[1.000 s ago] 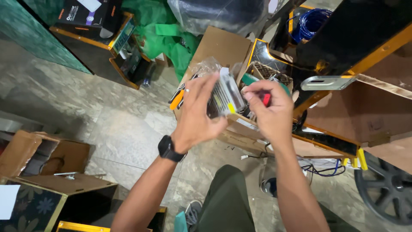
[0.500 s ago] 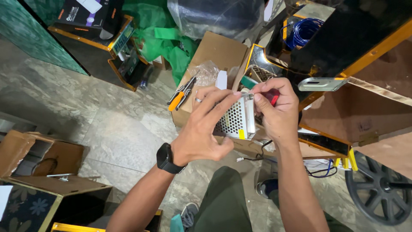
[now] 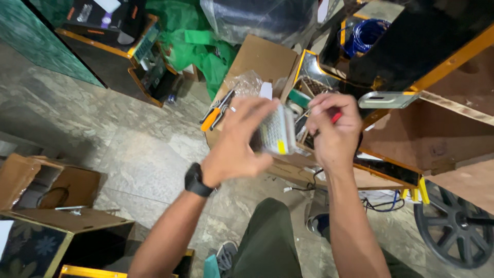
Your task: The person kneels in front of an open wooden cabinet and uses a screwdriver to work on components mounted inside it. They handle small screws and parts from a cardboard parts box, adjust a perforated metal power-supply unit, and manipulate wires and fittings inside the cabinet.
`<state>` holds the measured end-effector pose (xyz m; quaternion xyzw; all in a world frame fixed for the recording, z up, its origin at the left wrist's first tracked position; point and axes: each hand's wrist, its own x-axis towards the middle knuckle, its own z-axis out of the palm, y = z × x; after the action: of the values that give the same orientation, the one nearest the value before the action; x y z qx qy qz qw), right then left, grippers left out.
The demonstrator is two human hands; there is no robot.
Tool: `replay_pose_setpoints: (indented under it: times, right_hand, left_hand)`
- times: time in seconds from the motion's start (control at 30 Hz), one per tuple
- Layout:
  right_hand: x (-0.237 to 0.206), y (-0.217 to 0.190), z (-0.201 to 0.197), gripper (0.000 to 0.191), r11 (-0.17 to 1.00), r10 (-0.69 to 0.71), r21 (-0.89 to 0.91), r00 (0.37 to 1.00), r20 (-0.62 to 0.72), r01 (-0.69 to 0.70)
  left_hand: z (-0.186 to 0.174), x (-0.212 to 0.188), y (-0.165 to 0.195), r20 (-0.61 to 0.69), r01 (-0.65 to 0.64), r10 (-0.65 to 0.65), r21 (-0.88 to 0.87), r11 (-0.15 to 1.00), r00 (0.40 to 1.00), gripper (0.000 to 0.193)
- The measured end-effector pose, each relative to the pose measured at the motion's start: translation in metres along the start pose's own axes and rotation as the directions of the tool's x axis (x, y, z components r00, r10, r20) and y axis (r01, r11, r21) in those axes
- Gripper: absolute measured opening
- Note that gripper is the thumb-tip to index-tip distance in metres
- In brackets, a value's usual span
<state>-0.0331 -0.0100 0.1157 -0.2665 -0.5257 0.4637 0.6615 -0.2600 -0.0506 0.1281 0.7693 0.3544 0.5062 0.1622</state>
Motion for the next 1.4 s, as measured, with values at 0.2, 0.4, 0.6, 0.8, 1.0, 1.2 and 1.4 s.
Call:
replay_pose_setpoints:
  times: [0.2,0.4,0.6,0.8,1.0,1.2,1.4]
  right_hand:
    - [-0.003,-0.008,-0.007,0.018,0.986,0.109,0.140,0.990,-0.088,-0.096]
    - [-0.022,-0.009,-0.023,0.016,0.896,0.280,0.359,0.960,0.005,-0.263]
    - [-0.023,-0.004,-0.034,0.016,0.776,0.381,0.505,0.919,0.105,-0.379]
    - [-0.024,-0.004,-0.036,0.015,0.830,0.406,0.401,0.913,0.044,-0.388]
    - [-0.021,-0.004,-0.041,0.011,0.925,0.344,0.208,0.933,-0.107,-0.317]
    - [-0.022,-0.003,-0.041,0.013,0.943,0.332,0.037,0.927,-0.177,-0.330]
    - [-0.023,-0.003,-0.036,0.016,0.937,0.344,0.005,0.924,-0.168,-0.348]
  left_hand:
    - [0.029,0.000,-0.103,0.049,0.403,-0.428,0.256,0.879,0.902,0.093]
    - [0.092,-0.040,-0.187,-0.004,0.600,-0.645,0.372,0.708,0.764,0.086]
    - [0.127,-0.067,-0.229,-0.074,0.546,-0.567,0.397,0.738,0.820,0.077]
    - [0.131,-0.066,-0.235,-0.033,0.555,-0.613,0.466,0.689,0.789,0.072]
    - [0.122,-0.068,-0.233,-0.012,0.558,-0.608,0.413,0.720,0.794,0.085]
    - [0.109,-0.047,-0.214,-0.167,0.536,-0.511,0.332,0.776,0.843,0.055]
    - [0.085,0.004,-0.146,-0.198,0.387,-0.416,-0.170,0.906,0.887,0.014]
